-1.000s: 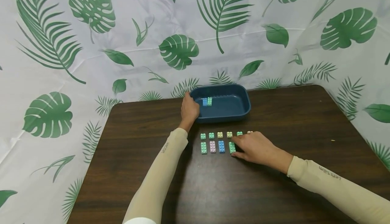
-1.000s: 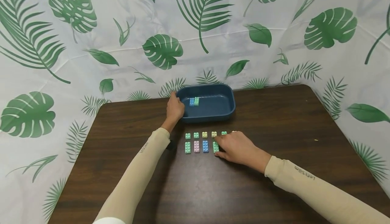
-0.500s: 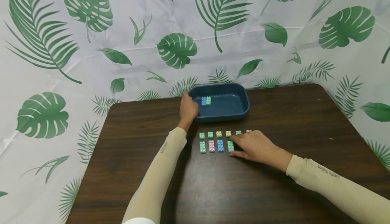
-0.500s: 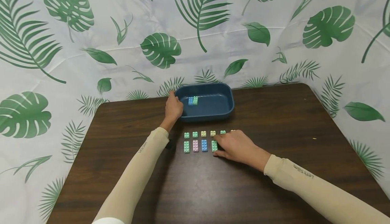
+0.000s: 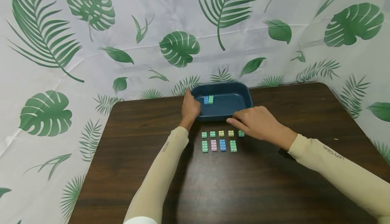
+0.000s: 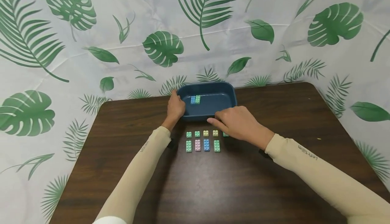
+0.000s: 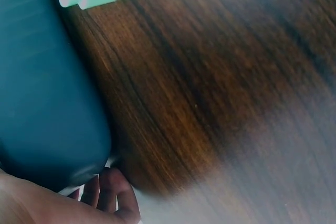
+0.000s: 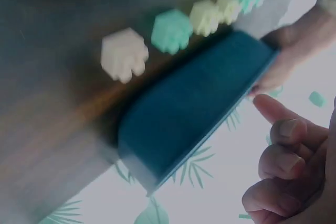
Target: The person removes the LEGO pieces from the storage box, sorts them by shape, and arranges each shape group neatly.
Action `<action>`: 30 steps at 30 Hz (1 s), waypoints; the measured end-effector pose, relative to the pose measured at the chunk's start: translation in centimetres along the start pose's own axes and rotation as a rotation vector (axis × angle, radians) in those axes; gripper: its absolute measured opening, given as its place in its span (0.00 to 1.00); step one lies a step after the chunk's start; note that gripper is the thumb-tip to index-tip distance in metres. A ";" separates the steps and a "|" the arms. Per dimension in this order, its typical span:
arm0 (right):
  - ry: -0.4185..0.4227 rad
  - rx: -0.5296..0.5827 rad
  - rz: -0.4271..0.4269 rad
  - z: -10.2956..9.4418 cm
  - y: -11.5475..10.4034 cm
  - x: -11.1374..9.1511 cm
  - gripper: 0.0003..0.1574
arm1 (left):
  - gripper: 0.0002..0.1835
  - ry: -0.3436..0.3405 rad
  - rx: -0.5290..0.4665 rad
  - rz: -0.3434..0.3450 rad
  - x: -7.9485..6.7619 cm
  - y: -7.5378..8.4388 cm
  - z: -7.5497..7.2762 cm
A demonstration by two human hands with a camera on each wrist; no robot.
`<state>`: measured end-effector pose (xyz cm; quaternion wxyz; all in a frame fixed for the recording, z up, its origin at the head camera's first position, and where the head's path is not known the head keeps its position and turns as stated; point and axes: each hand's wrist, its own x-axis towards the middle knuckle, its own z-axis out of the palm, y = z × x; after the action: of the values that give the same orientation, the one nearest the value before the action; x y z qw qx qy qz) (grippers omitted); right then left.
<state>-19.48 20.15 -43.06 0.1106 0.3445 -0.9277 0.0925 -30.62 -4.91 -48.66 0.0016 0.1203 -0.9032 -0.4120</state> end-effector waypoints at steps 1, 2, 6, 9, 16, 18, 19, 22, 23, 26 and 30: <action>0.004 0.005 0.010 -0.1 0.3 0.5 0.24 | 0.29 -0.002 -0.005 0.008 -0.1 0.0 0.0; 0.006 0.007 0.021 -0.2 0.6 1.0 0.23 | 0.29 -0.007 -0.005 0.011 -0.4 0.2 -0.1; -0.005 0.020 0.074 -0.6 1.7 2.7 0.22 | 0.29 -0.023 -0.023 0.021 -0.3 -0.1 0.3; -0.028 0.017 0.099 -0.5 2.4 3.7 0.23 | 0.30 -0.022 -0.018 0.015 0.4 -0.6 1.0; -0.108 -0.015 0.095 0.5 4.1 6.7 0.26 | 0.32 -0.014 0.004 -0.004 0.8 -0.4 0.8; -0.171 -0.024 0.104 0.7 4.4 7.8 0.28 | 0.33 -0.013 0.010 -0.006 1.0 -0.4 0.8; -0.211 -0.026 0.117 0.8 4.5 8.4 0.29 | 0.33 -0.017 0.013 -0.009 1.1 -0.5 0.7; -0.333 -0.026 0.153 1.2 4.7 10.1 0.32 | 0.34 -0.023 0.029 -0.017 1.5 -0.6 0.8; -0.364 -0.024 0.163 1.3 4.6 10.6 0.33 | 0.34 -0.026 0.034 -0.016 1.7 -0.8 0.9; -0.424 -0.012 0.171 1.7 4.5 11.9 0.32 | 0.35 -0.032 0.042 -0.018 2.3 -1.2 1.2; -0.435 -0.016 0.155 2.1 4.1 13.5 0.27 | 0.36 -0.028 0.030 -0.030 2.5 -1.4 1.2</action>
<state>-32.48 14.35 -41.87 -0.0967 0.2831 -0.9541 0.0168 -32.87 -5.47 -50.72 -0.0192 0.1282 -0.9072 -0.4002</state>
